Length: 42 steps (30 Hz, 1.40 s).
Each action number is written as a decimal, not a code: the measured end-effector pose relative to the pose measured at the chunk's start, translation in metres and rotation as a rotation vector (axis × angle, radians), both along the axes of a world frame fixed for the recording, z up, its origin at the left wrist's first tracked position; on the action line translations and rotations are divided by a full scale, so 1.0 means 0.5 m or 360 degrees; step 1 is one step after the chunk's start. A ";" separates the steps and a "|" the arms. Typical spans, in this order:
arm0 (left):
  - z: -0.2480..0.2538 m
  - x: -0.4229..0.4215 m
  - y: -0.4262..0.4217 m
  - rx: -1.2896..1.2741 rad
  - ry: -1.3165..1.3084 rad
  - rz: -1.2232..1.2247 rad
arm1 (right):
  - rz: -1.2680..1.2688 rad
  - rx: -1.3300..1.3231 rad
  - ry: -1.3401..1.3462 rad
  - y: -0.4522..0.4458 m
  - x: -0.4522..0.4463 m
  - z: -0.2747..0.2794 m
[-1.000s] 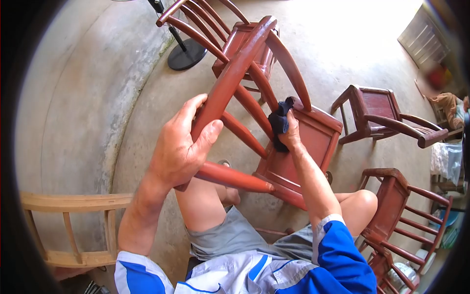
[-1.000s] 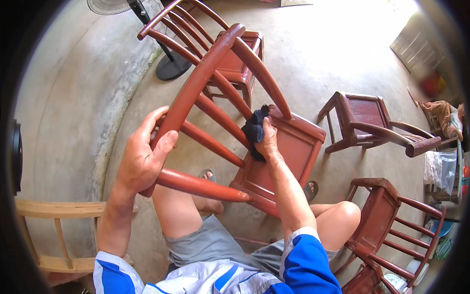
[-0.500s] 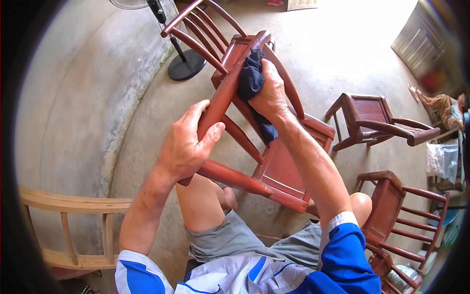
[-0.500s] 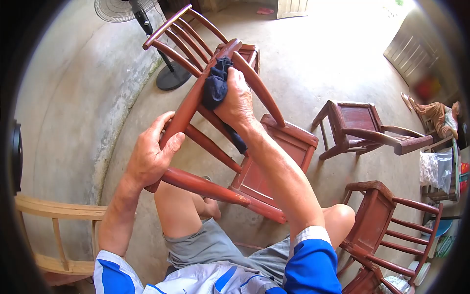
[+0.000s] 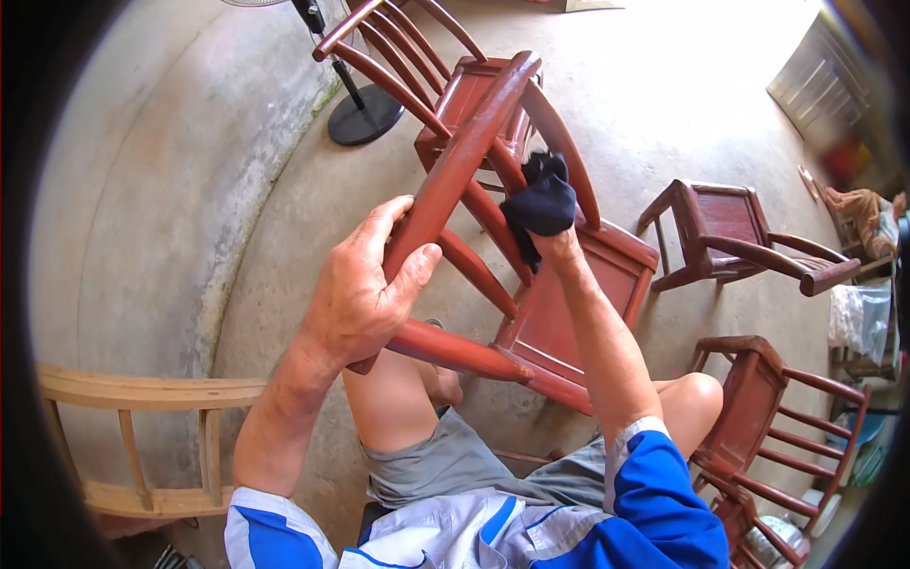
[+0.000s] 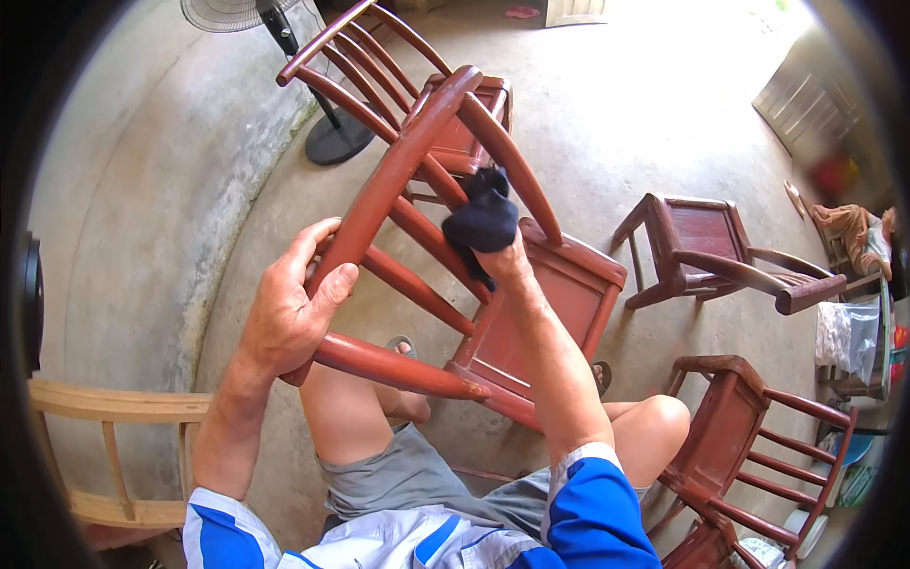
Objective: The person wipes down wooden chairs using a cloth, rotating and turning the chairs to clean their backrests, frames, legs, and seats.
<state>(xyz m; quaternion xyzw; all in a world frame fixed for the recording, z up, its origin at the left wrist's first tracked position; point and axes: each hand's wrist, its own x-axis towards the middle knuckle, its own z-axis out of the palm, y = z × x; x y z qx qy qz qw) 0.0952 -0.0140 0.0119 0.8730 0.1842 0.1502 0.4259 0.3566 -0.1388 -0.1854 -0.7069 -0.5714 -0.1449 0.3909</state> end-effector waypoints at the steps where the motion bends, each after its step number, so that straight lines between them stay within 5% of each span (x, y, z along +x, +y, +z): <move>1: -0.002 0.000 0.001 0.0014 0.0004 0.0001 | 0.0026 -0.0036 -0.0075 -0.006 0.006 -0.031; 5: -0.005 -0.001 -0.002 0.0004 -0.0019 0.0000 | -0.0591 -0.0105 0.0639 -0.047 -0.073 -0.161; 8: -0.002 0.001 -0.005 -0.0016 -0.0019 0.0003 | -0.0603 0.0074 0.0671 -0.064 -0.074 -0.225; 9: -0.003 -0.005 -0.009 -0.0014 0.0009 -0.0001 | -0.0718 -0.0263 0.0542 -0.070 -0.072 -0.235; 12: 0.003 0.004 -0.004 0.0028 -0.0010 -0.0018 | -0.0762 -0.0270 0.0456 -0.073 -0.072 -0.251; 17: -0.005 0.002 -0.003 0.0024 -0.0042 0.0017 | -0.0630 -0.0131 0.0578 -0.095 -0.088 -0.233; 26: -0.001 0.002 0.000 0.0023 -0.0030 -0.0042 | -0.0558 -0.0563 0.0462 -0.209 -0.131 -0.231; 32: -0.002 0.001 -0.001 0.0043 -0.0045 -0.0050 | -0.0019 -0.1111 0.0263 -0.304 -0.243 -0.180; 36: -0.004 -0.001 0.000 0.0054 -0.0058 -0.0068 | 0.0188 -0.1092 0.0341 -0.345 -0.242 -0.160; 42: -0.003 -0.003 -0.002 0.0119 -0.0040 -0.0055 | -0.0088 -0.1019 0.0052 -0.313 -0.163 -0.135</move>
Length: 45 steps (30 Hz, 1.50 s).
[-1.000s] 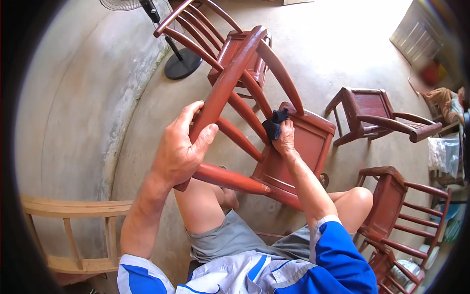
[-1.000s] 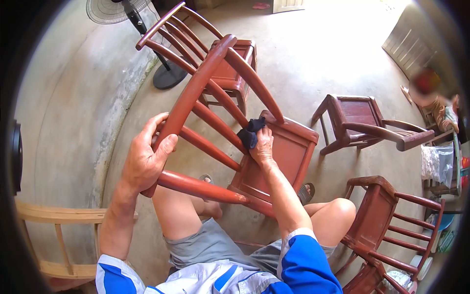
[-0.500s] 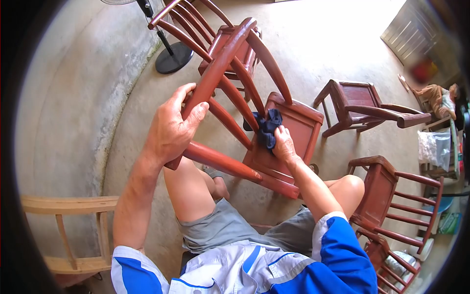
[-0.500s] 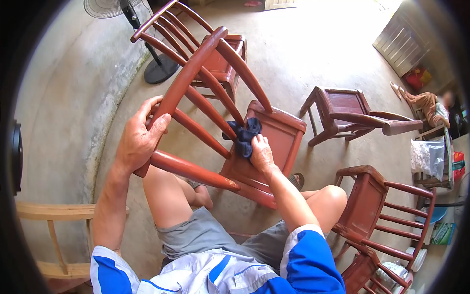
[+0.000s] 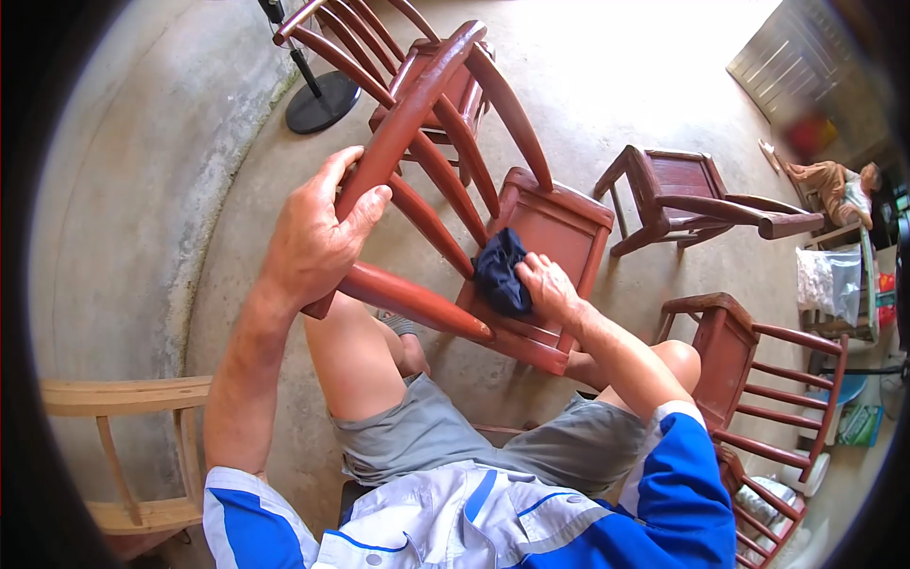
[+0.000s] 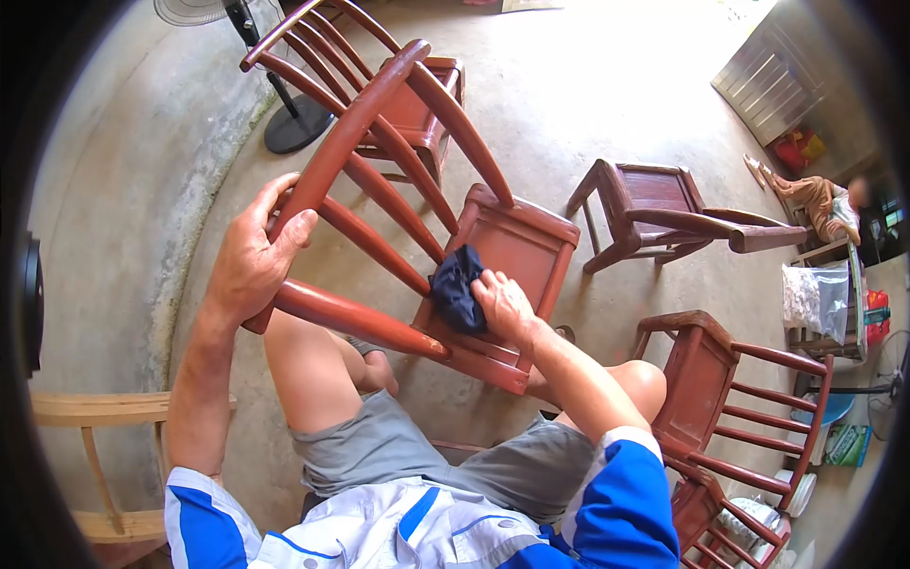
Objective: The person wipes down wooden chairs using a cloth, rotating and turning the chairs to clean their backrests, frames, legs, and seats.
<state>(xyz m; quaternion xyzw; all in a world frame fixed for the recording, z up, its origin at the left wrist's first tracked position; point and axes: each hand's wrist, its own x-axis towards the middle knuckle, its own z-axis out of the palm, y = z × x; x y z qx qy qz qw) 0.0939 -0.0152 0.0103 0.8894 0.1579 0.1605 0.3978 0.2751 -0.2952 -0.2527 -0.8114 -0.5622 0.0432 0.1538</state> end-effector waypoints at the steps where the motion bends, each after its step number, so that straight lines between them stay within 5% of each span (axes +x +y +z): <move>1: -0.001 0.000 -0.001 0.0015 0.0000 0.0008 | -0.0092 0.0009 -0.0049 0.014 0.019 -0.015; 12: 0.005 0.001 -0.005 -0.0052 0.0044 0.0032 | -0.1068 0.0185 -0.0356 0.136 0.164 -0.097; 15: 0.000 0.005 -0.006 -0.0019 -0.0052 0.0046 | -0.0728 0.0301 0.0091 0.143 0.056 -0.085; 21: 0.005 0.001 -0.008 0.0052 -0.0052 0.0049 | -0.0231 0.0130 0.0218 0.069 -0.122 -0.067; 28: -0.013 -0.003 0.000 0.0059 -0.0111 0.0047 | 0.0122 -0.0038 0.0363 0.004 -0.073 -0.036; 32: -0.016 -0.003 -0.003 0.0012 -0.0083 0.0092 | 0.0092 -0.0064 -0.0017 -0.076 -0.010 -0.034; 38: -0.001 0.006 -0.008 0.0013 -0.0001 0.0099 | -0.0758 -0.0207 -0.0504 -0.086 0.195 -0.070; 45: -0.001 0.001 -0.007 -0.0057 -0.0033 0.0113 | -0.0887 -0.0279 -0.0272 -0.082 0.196 -0.073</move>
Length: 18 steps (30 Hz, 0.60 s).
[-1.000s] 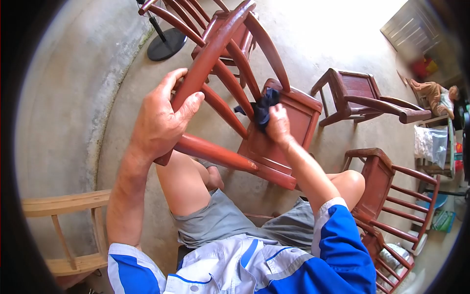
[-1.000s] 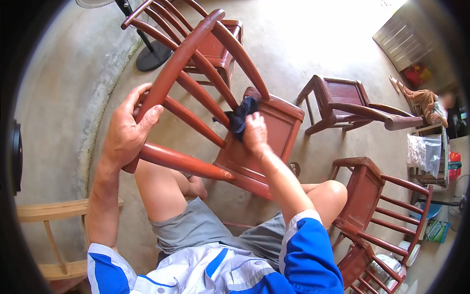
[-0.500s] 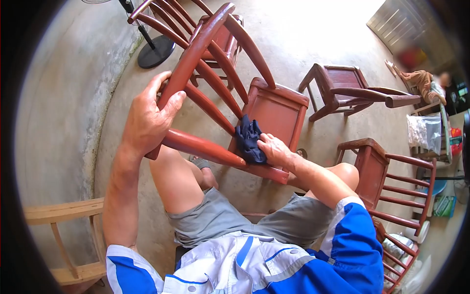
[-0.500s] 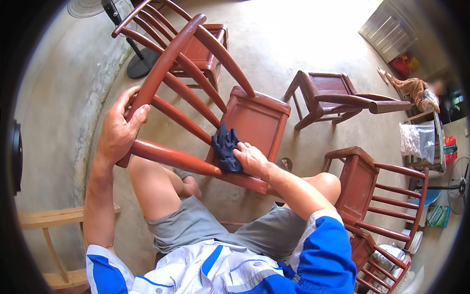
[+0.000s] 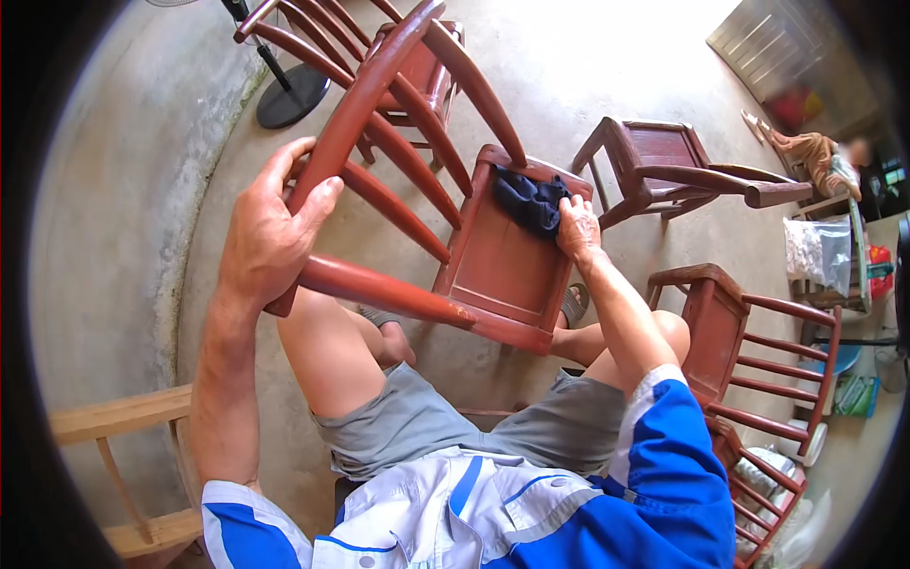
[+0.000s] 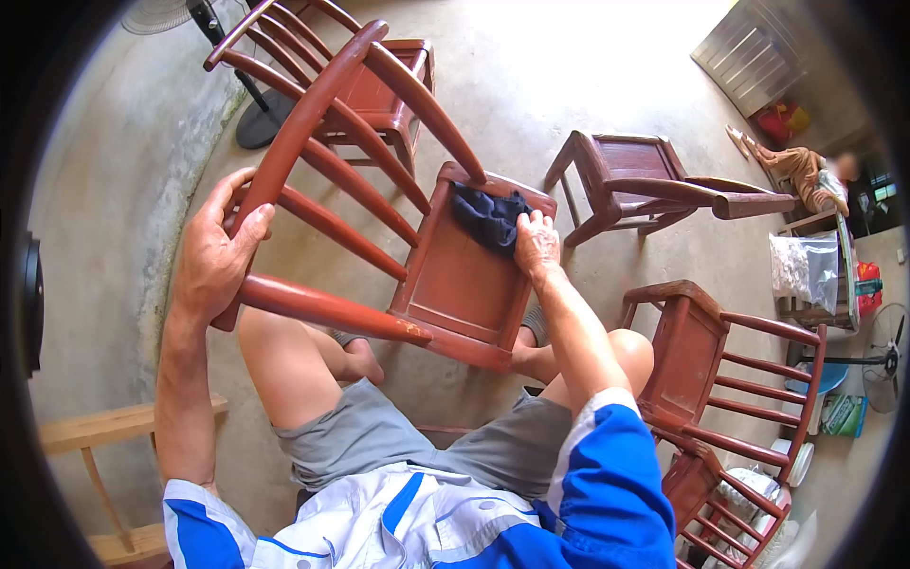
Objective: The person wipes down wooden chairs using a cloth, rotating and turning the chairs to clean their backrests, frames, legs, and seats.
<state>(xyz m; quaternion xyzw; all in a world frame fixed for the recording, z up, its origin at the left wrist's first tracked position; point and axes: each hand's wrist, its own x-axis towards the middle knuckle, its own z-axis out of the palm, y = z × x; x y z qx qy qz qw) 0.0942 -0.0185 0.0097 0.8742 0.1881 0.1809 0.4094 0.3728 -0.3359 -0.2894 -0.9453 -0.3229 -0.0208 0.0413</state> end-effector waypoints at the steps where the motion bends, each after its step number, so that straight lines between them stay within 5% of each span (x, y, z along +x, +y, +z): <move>1: -0.002 -0.001 -0.001 -0.0017 -0.0013 -0.0004 | 0.0127 -0.0006 0.0003 -0.007 -0.027 0.011; 8: -0.007 -0.003 0.002 -0.0002 -0.0022 -0.0042 | 0.0440 -0.0326 0.0682 -0.058 -0.273 0.090; 13: -0.003 -0.007 0.005 0.0058 -0.0020 -0.0045 | 0.0427 -0.0270 0.0962 -0.072 -0.286 0.112; 18: -0.022 -0.003 0.007 0.0044 -0.0098 -0.0025 | 0.0720 -0.0039 0.0716 -0.127 -0.220 0.089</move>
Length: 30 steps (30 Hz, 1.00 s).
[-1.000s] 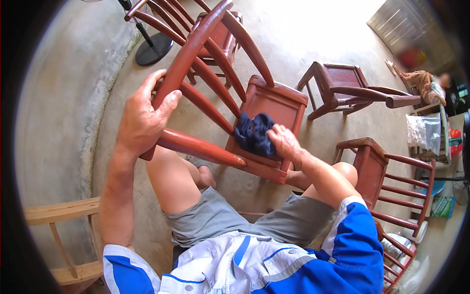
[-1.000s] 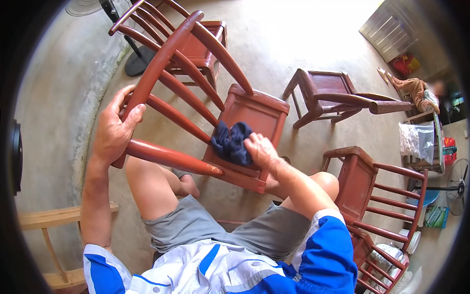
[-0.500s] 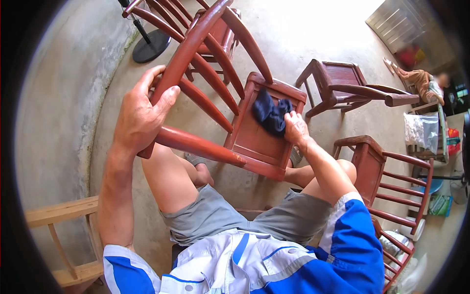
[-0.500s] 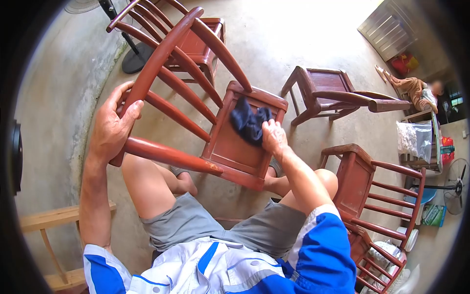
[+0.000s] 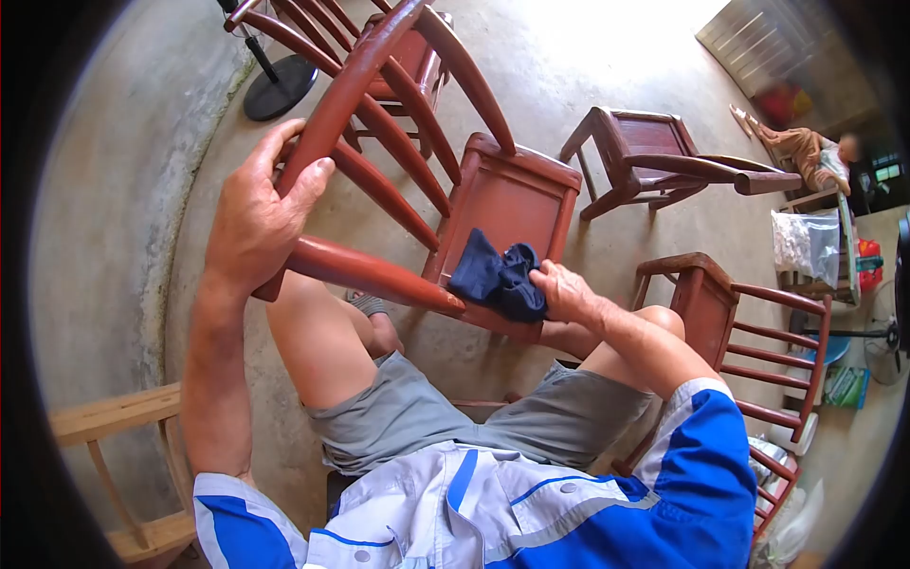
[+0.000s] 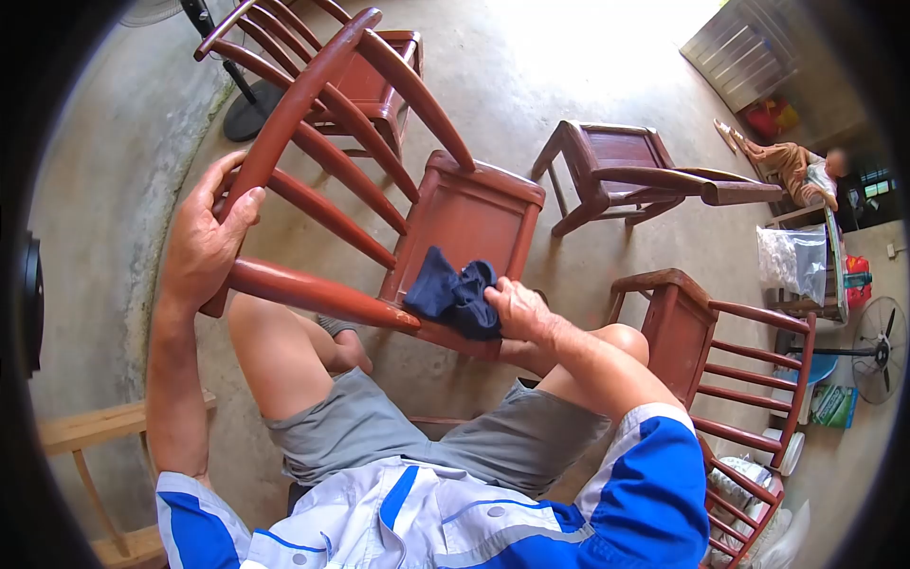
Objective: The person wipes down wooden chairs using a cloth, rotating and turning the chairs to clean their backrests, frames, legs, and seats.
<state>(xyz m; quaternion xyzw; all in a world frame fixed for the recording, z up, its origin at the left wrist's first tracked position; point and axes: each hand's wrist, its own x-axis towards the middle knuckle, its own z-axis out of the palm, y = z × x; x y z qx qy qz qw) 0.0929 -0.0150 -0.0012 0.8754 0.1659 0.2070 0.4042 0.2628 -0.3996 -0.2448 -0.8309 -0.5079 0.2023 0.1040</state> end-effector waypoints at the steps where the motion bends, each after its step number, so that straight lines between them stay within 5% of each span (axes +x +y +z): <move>1: 0.002 0.000 0.000 0.0019 0.0013 0.0006 | -0.0076 0.0041 -0.0057 0.004 0.020 -0.004; 6: 0.013 0.004 -0.007 -0.0060 0.0086 0.0004 | -0.0501 0.0289 -0.0529 0.054 0.208 -0.075; 13: 0.019 0.011 -0.015 -0.0117 0.0075 0.0006 | -0.0966 0.0330 -0.0587 0.095 0.287 -0.101; 22: 0.010 0.002 -0.005 0.0048 0.0036 -0.0012 | -0.0267 -0.0148 -0.0258 0.037 -0.033 -0.013; 30: 0.006 0.000 0.000 0.0260 -0.0031 -0.0023 | -0.0701 0.0092 0.0052 0.050 -0.190 -0.030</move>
